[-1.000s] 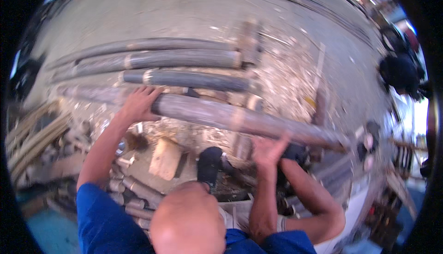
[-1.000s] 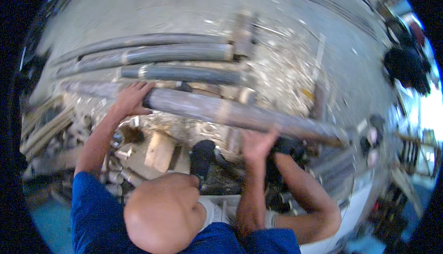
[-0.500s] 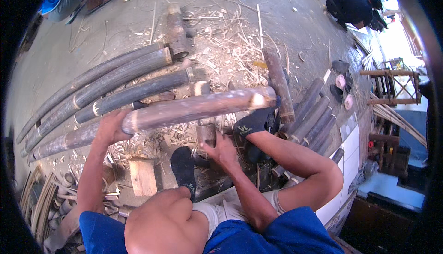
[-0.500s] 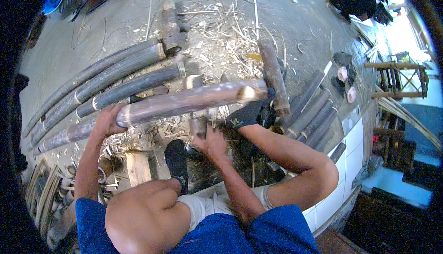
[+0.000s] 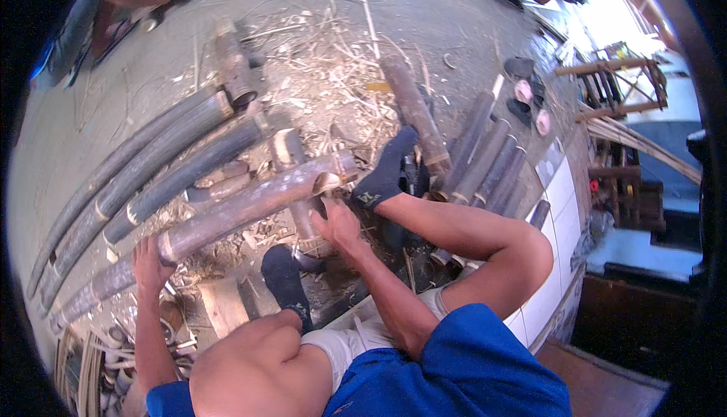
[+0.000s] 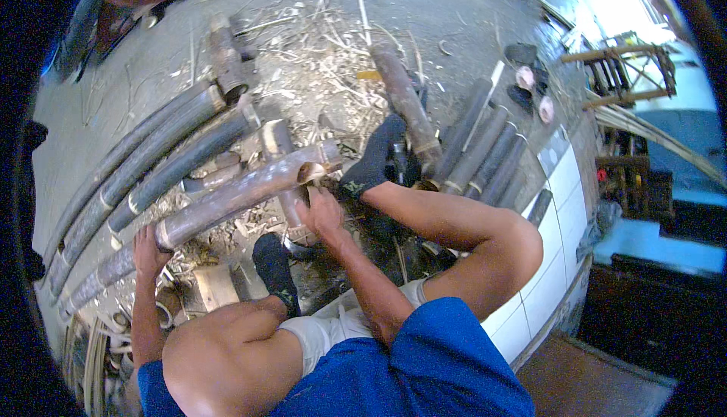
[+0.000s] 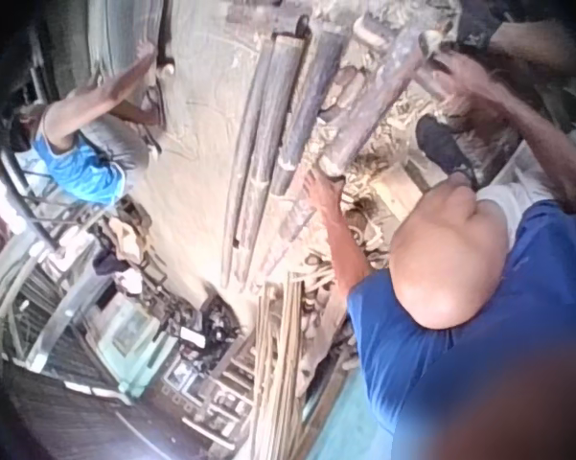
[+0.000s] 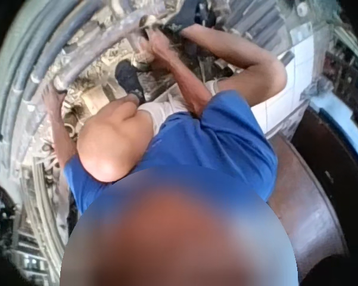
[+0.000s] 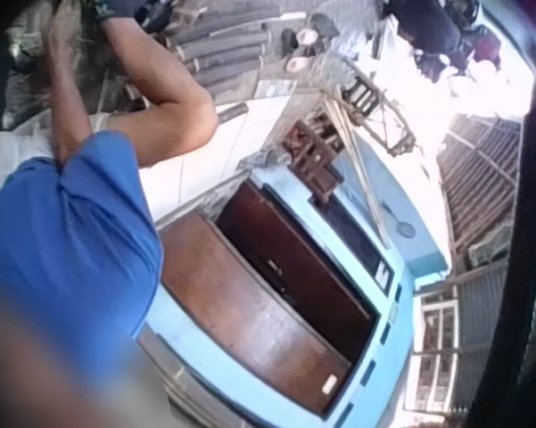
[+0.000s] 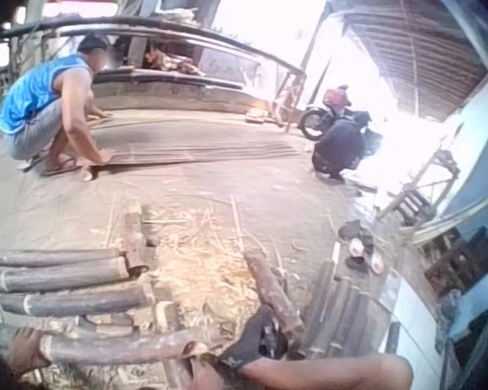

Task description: The person sits on the floor and uses a wooden mallet and a chisel to hollow and shape the ends of bamboo poles. They repeatedly strike the chisel, rotate the pole, and clear debris, then set the finished piece aside and pick up another pole to continue.

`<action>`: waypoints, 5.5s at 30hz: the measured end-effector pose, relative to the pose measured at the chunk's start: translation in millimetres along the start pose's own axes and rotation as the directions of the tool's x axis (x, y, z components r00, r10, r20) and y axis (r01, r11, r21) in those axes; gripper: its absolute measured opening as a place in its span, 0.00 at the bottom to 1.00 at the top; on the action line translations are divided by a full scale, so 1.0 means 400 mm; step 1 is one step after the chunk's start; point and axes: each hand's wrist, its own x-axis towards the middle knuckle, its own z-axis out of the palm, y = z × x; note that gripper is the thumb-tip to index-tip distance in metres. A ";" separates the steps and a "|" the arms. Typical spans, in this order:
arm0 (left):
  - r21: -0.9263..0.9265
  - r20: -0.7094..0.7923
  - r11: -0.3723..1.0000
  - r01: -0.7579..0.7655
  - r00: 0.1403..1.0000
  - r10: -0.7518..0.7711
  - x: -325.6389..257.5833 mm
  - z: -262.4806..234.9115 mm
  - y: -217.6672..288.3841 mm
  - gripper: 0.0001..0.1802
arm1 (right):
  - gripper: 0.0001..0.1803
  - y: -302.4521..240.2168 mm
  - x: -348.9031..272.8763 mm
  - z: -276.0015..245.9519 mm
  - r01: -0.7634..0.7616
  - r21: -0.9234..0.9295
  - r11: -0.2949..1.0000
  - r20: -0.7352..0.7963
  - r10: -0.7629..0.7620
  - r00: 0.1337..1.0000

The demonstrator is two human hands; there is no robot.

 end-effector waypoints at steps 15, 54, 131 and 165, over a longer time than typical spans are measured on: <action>-0.170 -0.109 0.965 -0.199 0.977 0.183 0.118 -0.013 0.577 0.56 | 0.52 0.313 0.320 -0.484 -0.426 -0.241 0.872 -0.248 0.369 0.896; -0.192 0.024 0.974 -0.121 0.991 0.128 0.200 -0.016 0.609 0.51 | 0.18 0.414 0.394 -0.314 -0.361 -0.408 0.838 -0.430 0.173 0.886; -0.380 0.284 0.922 -0.077 0.939 0.196 0.334 -0.054 0.722 0.48 | 0.37 -0.005 -0.284 -0.105 0.085 0.288 0.954 0.092 -0.116 0.989; -0.445 0.298 0.880 -0.168 0.899 0.322 0.328 -0.057 0.693 0.50 | 0.35 -0.016 -0.269 -0.102 0.065 0.211 0.975 0.105 -0.089 0.990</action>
